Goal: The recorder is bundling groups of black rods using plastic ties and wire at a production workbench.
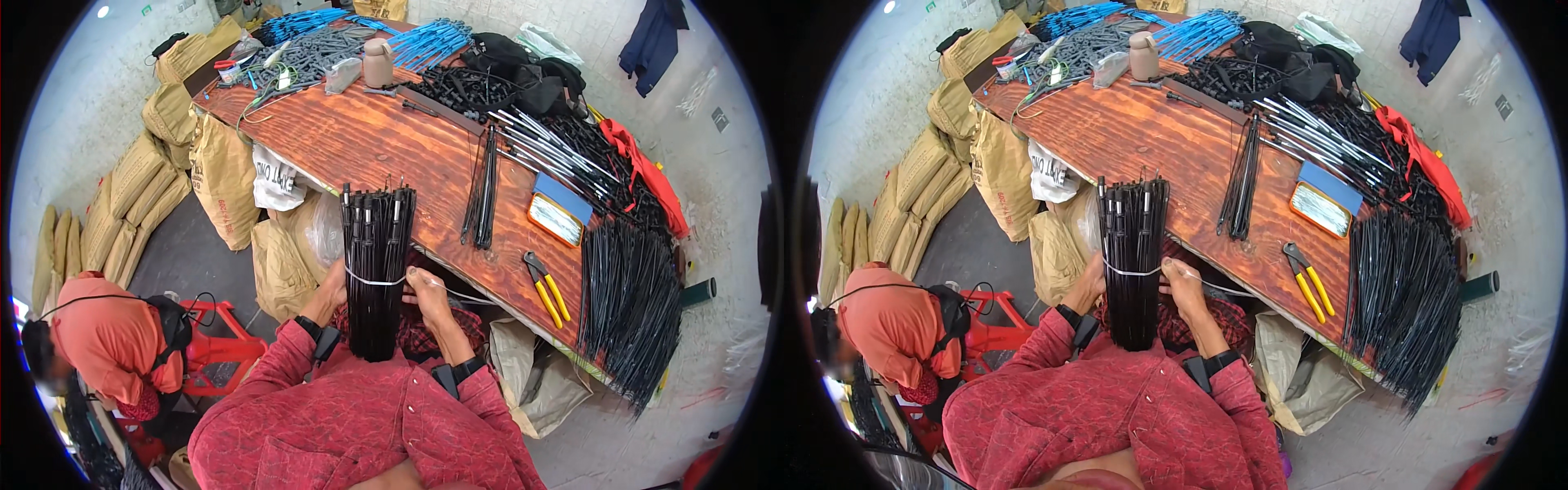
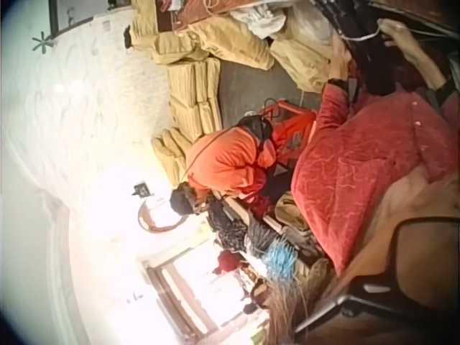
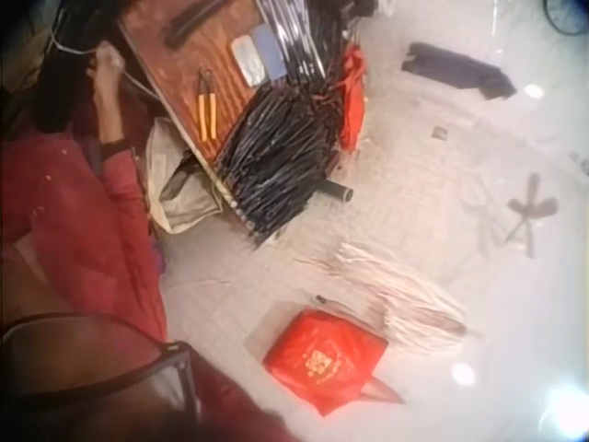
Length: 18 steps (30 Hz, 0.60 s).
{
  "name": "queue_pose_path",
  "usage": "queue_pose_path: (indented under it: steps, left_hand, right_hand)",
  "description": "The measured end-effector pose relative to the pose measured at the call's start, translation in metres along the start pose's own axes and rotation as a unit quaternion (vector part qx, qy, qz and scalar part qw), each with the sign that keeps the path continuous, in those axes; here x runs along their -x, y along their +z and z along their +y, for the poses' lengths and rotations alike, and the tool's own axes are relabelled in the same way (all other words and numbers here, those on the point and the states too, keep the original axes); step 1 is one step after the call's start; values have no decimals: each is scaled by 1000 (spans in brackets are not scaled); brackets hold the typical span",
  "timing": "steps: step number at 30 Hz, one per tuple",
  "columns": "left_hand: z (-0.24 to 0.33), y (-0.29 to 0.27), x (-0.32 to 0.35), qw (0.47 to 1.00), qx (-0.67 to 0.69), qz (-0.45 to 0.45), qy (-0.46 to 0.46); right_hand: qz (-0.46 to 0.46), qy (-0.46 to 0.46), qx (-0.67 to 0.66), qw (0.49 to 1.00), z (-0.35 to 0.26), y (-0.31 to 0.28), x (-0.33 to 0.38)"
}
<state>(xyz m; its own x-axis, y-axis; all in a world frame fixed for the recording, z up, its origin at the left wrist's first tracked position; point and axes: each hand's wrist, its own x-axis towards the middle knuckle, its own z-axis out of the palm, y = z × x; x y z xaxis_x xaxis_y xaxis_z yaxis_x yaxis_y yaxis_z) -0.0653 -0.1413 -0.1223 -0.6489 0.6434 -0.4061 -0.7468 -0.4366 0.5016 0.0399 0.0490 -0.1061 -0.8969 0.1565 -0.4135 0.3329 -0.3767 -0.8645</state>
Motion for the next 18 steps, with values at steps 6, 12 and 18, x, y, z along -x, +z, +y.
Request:
queue_pose_path:
  steps: [6,12,18]
  left_hand:
    - [4,-19,-2,997,-42,53,22]
    - [0,-12,9,998,-7,55,40]
    - [-3,11,42,978,22,72,195]
  right_hand:
    - [18,-49,18,998,12,7,-13]
    - [-50,-4,36,998,5,-1,-21]
    - [-92,-125,121,980,-6,18,-5]
